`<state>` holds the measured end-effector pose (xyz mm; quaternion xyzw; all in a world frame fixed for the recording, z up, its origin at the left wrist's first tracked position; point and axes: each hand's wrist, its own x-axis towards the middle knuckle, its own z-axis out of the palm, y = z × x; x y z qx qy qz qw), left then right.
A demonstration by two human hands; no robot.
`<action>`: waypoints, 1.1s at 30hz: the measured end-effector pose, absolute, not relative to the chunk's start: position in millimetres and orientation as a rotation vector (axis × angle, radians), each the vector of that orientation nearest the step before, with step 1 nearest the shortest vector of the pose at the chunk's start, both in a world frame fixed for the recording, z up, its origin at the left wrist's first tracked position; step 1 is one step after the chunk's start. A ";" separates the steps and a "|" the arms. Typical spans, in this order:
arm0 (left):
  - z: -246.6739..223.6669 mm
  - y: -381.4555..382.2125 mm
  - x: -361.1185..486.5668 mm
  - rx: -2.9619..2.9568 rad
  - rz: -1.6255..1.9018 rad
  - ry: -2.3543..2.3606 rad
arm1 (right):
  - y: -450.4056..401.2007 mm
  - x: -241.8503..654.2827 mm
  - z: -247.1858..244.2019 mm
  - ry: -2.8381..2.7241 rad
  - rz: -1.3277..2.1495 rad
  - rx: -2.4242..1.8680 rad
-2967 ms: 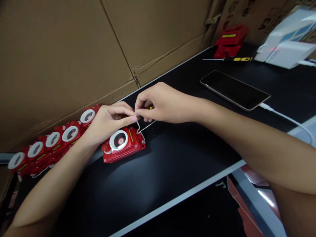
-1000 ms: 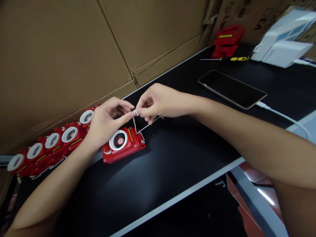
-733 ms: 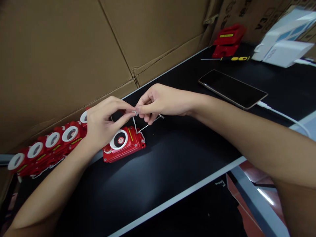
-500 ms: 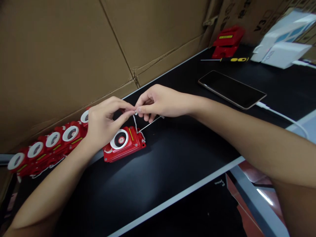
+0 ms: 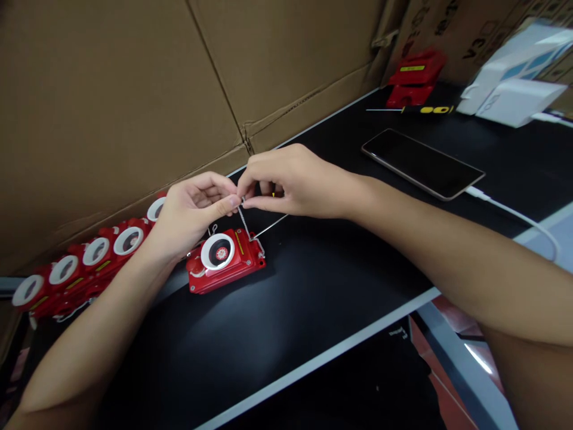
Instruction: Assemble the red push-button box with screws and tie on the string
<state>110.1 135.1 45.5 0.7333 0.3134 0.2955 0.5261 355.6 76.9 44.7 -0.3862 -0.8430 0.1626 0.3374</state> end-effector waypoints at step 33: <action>44.8 135.1 109.7 1.733 0.660 0.638 | 75.9 354.4 47.8 -2.170 0.234 -1.119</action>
